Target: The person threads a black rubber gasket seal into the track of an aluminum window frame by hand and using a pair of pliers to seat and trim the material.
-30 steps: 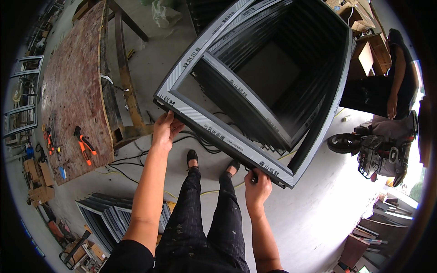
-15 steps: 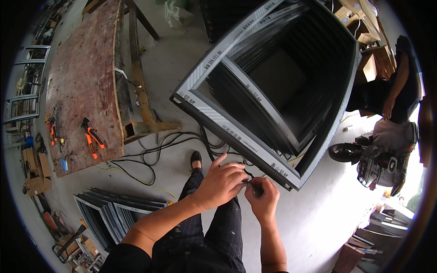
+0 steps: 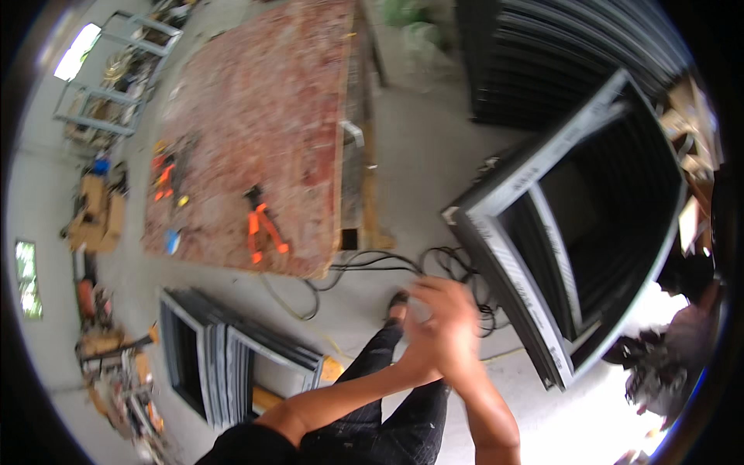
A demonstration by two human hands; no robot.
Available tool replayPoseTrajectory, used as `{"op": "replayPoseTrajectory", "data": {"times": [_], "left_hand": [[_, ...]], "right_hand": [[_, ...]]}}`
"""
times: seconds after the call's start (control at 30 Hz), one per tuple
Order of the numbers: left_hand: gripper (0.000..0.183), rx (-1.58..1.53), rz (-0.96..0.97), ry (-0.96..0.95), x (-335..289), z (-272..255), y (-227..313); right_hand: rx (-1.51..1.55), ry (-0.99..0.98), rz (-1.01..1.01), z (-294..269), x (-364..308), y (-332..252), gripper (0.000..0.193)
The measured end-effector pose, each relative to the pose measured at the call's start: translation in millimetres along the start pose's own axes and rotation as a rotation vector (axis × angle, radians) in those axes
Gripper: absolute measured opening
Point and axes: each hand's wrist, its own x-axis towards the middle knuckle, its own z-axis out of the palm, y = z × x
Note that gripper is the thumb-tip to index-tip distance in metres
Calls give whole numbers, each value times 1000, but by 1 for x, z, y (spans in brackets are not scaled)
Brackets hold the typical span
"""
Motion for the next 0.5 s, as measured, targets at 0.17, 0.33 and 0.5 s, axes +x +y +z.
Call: {"op": "replayPoseTrajectory", "data": {"times": [0.17, 0.33, 0.5], "left_hand": [[15, 234, 199, -136, -2, 23, 6], [16, 206, 293, -35, -1, 37, -8], [12, 304, 252, -50, 10, 18, 15]], "right_hand": [[-228, -331, -186, 196, 73, -25, 30], [-234, -269, -236, 290, 102, -52, 47], [-308, -299, -246, 289, 100, -42, 35]]}}
